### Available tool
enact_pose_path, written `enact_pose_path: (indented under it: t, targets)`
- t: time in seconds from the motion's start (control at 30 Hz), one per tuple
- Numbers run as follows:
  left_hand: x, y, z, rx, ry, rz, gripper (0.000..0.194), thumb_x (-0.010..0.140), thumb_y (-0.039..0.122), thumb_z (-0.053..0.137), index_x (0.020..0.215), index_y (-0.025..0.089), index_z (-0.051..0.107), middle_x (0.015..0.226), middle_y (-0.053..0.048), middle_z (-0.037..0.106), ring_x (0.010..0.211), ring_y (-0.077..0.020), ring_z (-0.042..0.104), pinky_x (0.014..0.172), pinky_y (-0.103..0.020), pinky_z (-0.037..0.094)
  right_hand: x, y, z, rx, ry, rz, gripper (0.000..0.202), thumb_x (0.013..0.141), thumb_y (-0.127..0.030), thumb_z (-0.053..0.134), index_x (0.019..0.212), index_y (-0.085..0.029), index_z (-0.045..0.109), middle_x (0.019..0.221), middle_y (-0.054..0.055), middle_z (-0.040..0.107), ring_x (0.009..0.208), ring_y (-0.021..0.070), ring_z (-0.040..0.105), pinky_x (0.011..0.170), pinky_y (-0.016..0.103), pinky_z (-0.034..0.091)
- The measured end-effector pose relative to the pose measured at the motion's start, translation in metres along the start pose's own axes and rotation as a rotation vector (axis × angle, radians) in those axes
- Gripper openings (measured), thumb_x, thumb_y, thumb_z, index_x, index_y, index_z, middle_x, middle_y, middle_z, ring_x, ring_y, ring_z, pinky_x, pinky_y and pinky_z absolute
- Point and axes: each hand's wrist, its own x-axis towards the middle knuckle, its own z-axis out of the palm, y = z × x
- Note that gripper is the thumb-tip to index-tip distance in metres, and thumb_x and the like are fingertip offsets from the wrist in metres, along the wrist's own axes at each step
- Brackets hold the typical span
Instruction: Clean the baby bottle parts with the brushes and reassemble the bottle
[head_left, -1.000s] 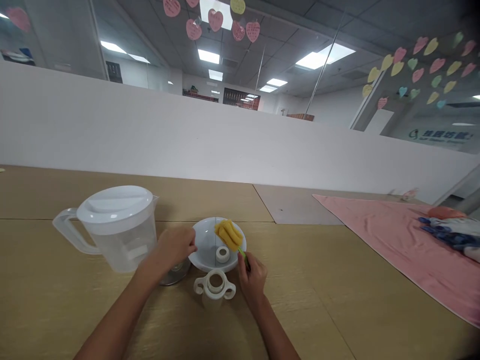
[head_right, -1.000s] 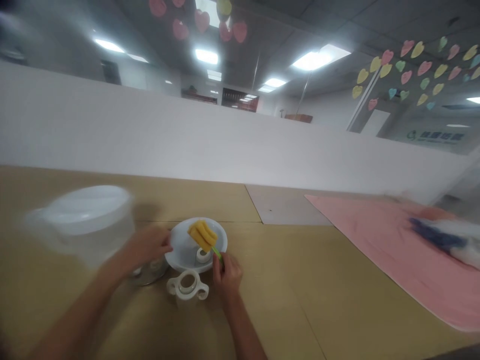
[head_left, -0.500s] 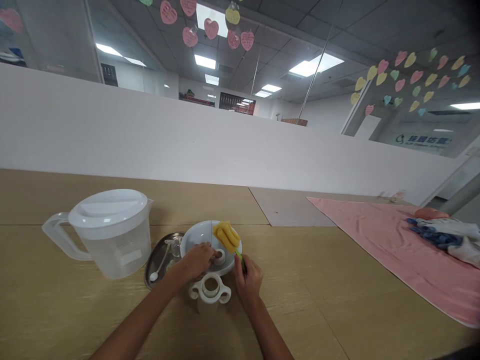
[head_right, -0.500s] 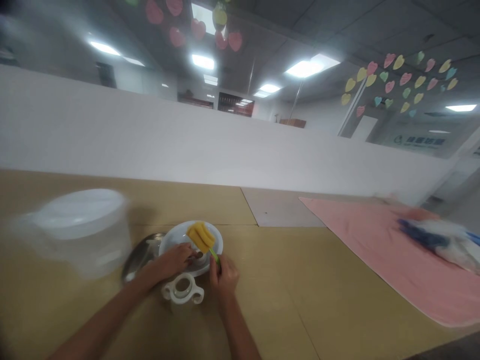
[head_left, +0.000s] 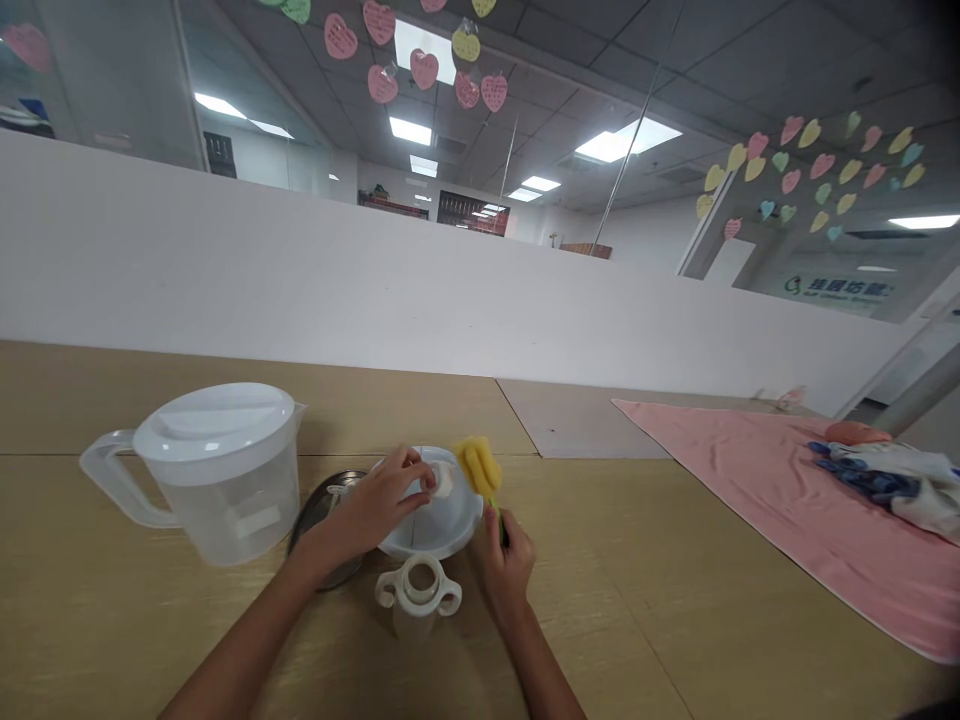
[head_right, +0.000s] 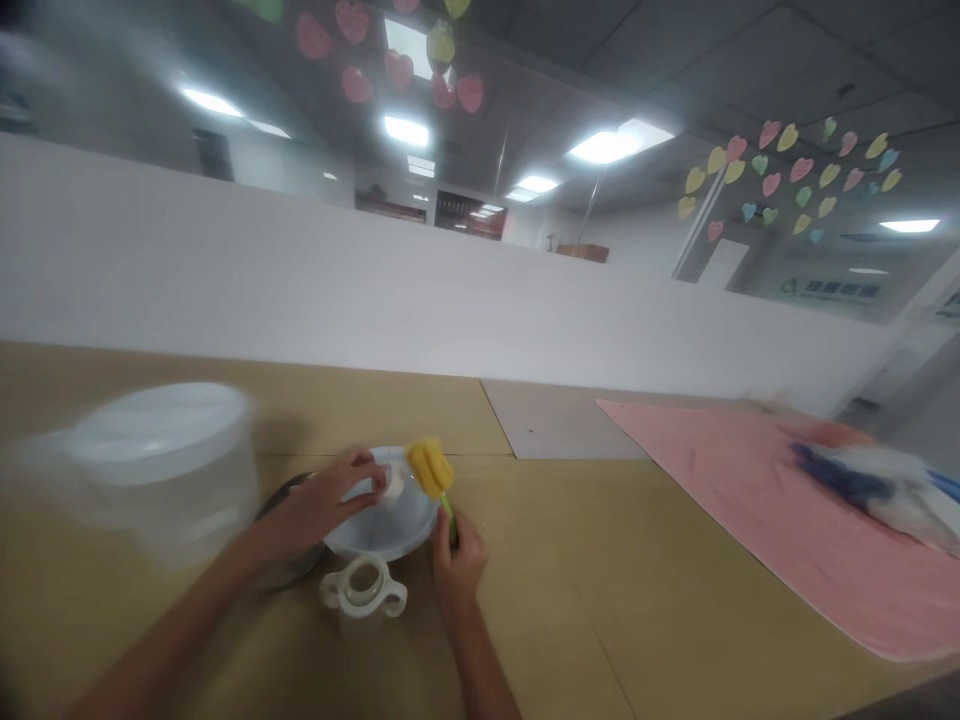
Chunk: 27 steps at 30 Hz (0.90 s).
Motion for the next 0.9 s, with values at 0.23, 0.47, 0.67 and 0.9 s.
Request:
enact_pose_path:
  t: [0.23, 0.47, 0.67, 0.9]
  targets:
    - [-0.017, 0.005, -0.02, -0.176, 0.022, 0.103, 0.023, 0.091, 0.041, 0.04, 0.104, 0.028, 0.054, 0.126, -0.001, 0.047, 0.112, -0.0178, 0.05, 0.096, -0.03, 0.04, 0.0, 0.0, 0.001, -0.051, -0.05, -0.084, 0.032, 0.088, -0.033, 0.047, 0.066, -0.014, 0.059, 0.05, -0.003, 0.049, 0.045, 0.0071, 0.043, 0.048, 0.02, 0.033]
    - [-0.017, 0.011, -0.022, -0.074, 0.19, 0.091, 0.022, 0.093, 0.039, 0.037, 0.104, 0.028, 0.052, 0.119, 0.001, 0.054, 0.111, -0.0178, 0.051, 0.094, -0.03, 0.04, -0.001, -0.006, 0.001, 0.004, -0.069, -0.265, 0.024, 0.087, -0.027, 0.049, 0.072, -0.013, 0.061, 0.05, -0.001, 0.052, 0.046, 0.0079, 0.047, 0.048, 0.02, 0.036]
    - [-0.015, 0.008, -0.026, 0.015, 0.269, 0.02, 0.026, 0.092, 0.039, 0.037, 0.111, 0.027, 0.049, 0.114, 0.0, 0.058, 0.103, -0.0178, 0.056, 0.089, -0.029, 0.043, -0.001, -0.009, 0.001, -0.007, -0.078, -0.294, 0.022, 0.087, -0.025, 0.049, 0.073, -0.013, 0.062, 0.05, -0.001, 0.054, 0.045, 0.008, 0.048, 0.047, 0.02, 0.036]
    - [-0.034, -0.03, -0.04, 0.258, 0.08, -0.212, 0.036, 0.084, 0.027, 0.043, 0.117, 0.023, 0.053, 0.117, -0.007, 0.06, 0.104, -0.0259, 0.057, 0.088, -0.037, 0.043, 0.0, -0.009, -0.001, -0.059, -0.084, -0.225, 0.027, 0.088, -0.028, 0.047, 0.067, -0.015, 0.058, 0.048, -0.004, 0.049, 0.043, 0.0069, 0.043, 0.046, 0.02, 0.033]
